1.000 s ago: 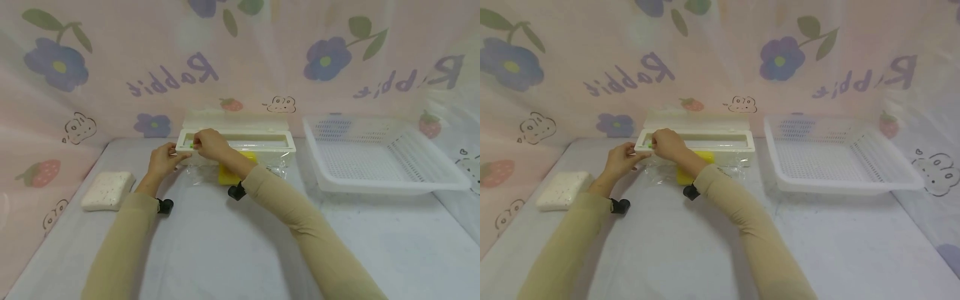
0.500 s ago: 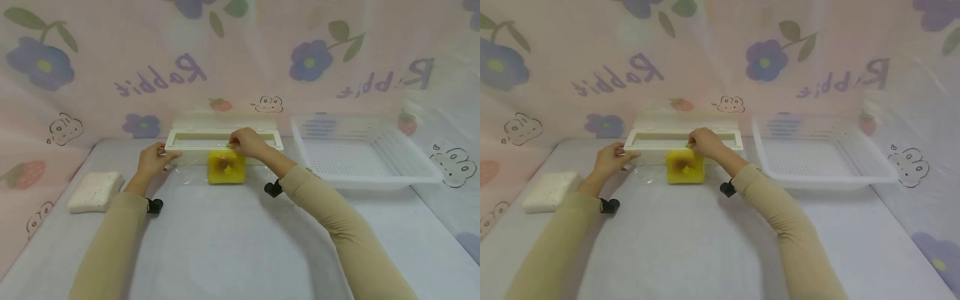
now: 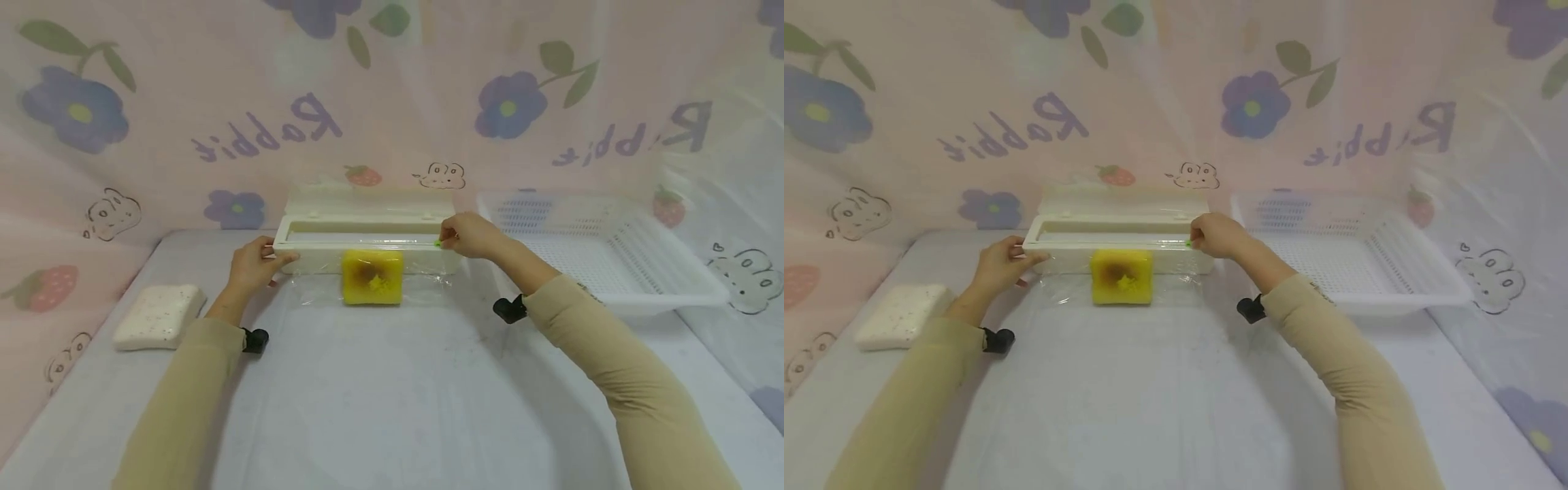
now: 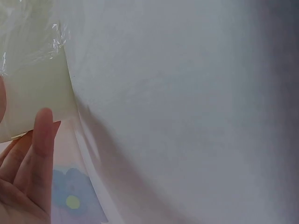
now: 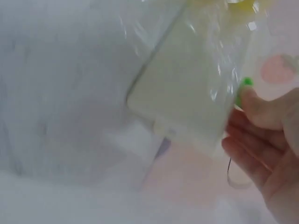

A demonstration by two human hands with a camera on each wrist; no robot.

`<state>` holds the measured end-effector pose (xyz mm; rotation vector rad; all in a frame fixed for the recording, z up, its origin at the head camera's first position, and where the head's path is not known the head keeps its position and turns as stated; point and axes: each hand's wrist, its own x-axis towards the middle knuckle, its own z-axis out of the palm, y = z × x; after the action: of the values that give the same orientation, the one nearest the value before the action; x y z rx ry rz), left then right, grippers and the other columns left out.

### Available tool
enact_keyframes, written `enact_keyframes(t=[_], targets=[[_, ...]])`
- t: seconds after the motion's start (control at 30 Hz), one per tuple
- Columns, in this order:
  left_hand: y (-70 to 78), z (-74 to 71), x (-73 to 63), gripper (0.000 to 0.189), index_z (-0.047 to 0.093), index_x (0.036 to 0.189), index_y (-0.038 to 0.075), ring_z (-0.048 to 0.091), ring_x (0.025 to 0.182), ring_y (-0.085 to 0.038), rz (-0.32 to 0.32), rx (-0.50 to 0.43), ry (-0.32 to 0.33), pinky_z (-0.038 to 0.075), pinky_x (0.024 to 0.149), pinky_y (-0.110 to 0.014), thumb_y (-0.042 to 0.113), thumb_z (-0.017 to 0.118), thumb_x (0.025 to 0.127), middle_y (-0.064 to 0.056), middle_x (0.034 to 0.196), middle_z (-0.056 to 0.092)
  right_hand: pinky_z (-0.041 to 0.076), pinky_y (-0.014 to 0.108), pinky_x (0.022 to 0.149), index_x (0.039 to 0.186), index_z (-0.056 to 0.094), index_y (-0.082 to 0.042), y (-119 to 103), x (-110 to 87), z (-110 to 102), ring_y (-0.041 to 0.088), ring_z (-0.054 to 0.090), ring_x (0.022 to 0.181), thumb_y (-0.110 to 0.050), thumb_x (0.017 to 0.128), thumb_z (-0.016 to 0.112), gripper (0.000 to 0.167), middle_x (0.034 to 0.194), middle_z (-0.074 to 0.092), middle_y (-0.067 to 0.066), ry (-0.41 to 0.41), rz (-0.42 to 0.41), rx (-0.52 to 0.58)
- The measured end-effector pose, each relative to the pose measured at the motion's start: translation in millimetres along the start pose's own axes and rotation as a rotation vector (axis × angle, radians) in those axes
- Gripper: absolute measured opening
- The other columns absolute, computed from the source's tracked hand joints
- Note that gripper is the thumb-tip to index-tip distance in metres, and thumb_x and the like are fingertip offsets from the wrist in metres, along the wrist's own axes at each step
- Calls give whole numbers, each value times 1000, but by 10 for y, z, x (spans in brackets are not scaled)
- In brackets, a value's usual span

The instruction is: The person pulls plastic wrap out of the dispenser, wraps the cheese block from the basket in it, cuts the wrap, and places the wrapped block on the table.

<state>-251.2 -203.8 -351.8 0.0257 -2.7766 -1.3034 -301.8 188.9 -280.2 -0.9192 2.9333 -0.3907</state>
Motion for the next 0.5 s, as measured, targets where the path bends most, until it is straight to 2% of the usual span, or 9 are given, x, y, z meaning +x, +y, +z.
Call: enact_keyframes(t=[0.1, 0.23, 0.33, 0.5], targets=[[-2, 13, 16, 70, 44, 134, -4, 70, 59, -25, -3, -14, -13, 58, 58, -32, 43, 68, 87, -32, 134, 49, 50, 44, 84, 87, 68, -1, 75, -55, -25, 32, 59, 95, -7, 87, 68, 5, 101, 62, 17, 21, -5, -14], [-11, 14, 27, 68, 46, 133, -3, 70, 59, -25, 2, -9, 4, 58, 57, -32, 43, 68, 87, -32, 133, 50, 49, 43, 79, 86, 66, 0, 85, -75, -36, 30, 55, 87, -5, 87, 68, 5, 95, 57, 15, 32, -32, -38], [-24, 9, 23, 68, 46, 132, -4, 70, 61, -27, -3, -13, 5, 58, 56, -32, 41, 68, 87, -33, 131, 51, 49, 41, 74, 87, 64, 0, 67, -77, -41, 27, 55, 80, -4, 88, 65, 4, 88, 58, 14, 7, -42, -46], [-37, -2, 35, 67, 46, 132, -4, 71, 61, -27, -3, -37, 4, 58, 55, -33, 39, 69, 87, -32, 132, 51, 48, 40, 73, 87, 61, 1, 92, -56, -47, 26, 53, 79, -2, 89, 62, 4, 87, 54, 13, -26, -33, -71]])
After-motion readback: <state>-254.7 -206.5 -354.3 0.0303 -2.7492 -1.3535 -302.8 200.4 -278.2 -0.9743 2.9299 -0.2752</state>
